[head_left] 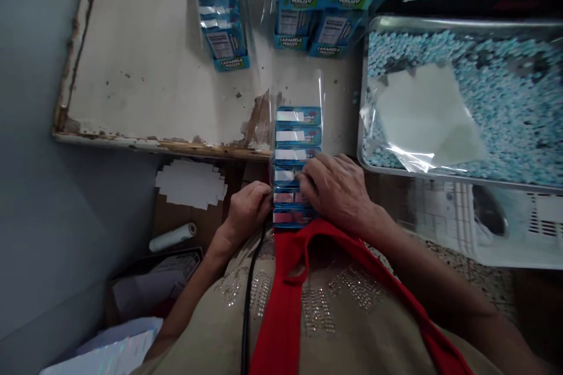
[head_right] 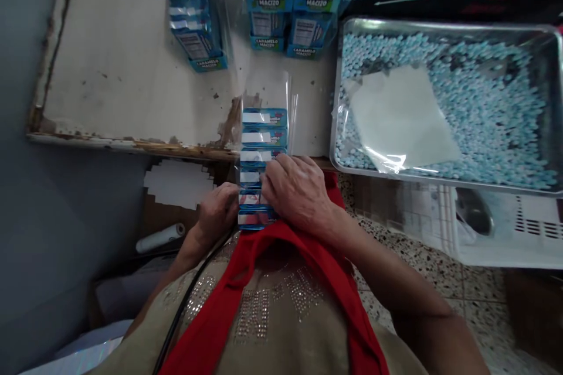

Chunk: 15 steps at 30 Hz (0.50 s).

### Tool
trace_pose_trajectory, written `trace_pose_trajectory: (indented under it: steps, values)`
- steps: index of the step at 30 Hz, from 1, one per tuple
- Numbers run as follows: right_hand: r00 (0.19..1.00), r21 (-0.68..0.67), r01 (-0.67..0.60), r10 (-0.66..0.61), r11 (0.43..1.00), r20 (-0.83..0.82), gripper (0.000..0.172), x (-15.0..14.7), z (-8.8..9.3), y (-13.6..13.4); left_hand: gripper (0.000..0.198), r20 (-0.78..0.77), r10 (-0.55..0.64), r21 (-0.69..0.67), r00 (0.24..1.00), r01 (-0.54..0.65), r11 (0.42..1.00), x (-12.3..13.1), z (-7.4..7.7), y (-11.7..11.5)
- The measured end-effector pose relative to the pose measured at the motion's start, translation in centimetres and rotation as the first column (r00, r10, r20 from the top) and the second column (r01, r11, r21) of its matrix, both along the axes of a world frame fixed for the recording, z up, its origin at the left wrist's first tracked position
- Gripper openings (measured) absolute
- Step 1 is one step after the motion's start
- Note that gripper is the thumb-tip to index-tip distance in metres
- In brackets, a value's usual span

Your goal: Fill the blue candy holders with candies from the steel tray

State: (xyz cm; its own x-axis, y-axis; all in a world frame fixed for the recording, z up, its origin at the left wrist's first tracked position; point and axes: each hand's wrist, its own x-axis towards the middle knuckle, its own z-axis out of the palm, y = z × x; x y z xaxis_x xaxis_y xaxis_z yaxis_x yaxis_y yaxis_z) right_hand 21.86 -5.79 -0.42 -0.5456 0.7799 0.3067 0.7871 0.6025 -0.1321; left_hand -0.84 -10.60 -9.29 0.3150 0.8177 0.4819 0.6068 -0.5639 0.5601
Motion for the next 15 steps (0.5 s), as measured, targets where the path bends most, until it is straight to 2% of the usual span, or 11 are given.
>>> trace_pose_trajectory:
  steps: [3, 6, 8, 11, 13, 15]
  values:
    - [0.991, -0.044, 0.06, -0.064, 0.997, -0.117, 0.033, -0.7, -0.6, -0.1, 0.014, -0.041, 0.014, 0.078, 0.999, -0.011, 0.997, -0.1, 0.4, 0.2]
    - [0.982, 0.0, 0.018, -0.018, 1.0, -0.188, 0.035, -0.4, -0.8, -0.8, 0.015, 0.015, 0.124, 0.105, 0.992, -0.125, 0.987, -0.4, 0.8, 0.5]
    - [0.982, 0.027, 0.024, -0.018, 0.999, -0.188, 0.034, -0.1, -0.8, -1.2, 0.012, 0.032, 0.104, 0.047, 0.994, -0.105, 0.993, -0.6, 1.2, 0.6]
    - [0.967, -0.061, 0.045, -0.059, 0.997, -0.248, 0.029, 0.2, -1.0, -1.3, 0.008, 0.125, 0.058, -0.094, 0.99, -0.046, 0.994, -0.7, 1.8, 0.1]
    - [0.958, -0.091, 0.027, -0.052, 0.996, -0.282, 0.025, 0.4, -1.2, -1.4, 0.017, 0.197, 0.085, -0.149, 0.977, -0.056, 0.987, -0.5, 2.1, -0.5]
    - [0.958, -0.05, 0.009, -0.023, 0.999, -0.287, 0.018, 0.7, -1.5, -1.6, 0.03, 0.214, 0.059, -0.148, 0.975, -0.027, 0.989, -0.4, 2.4, -1.1]
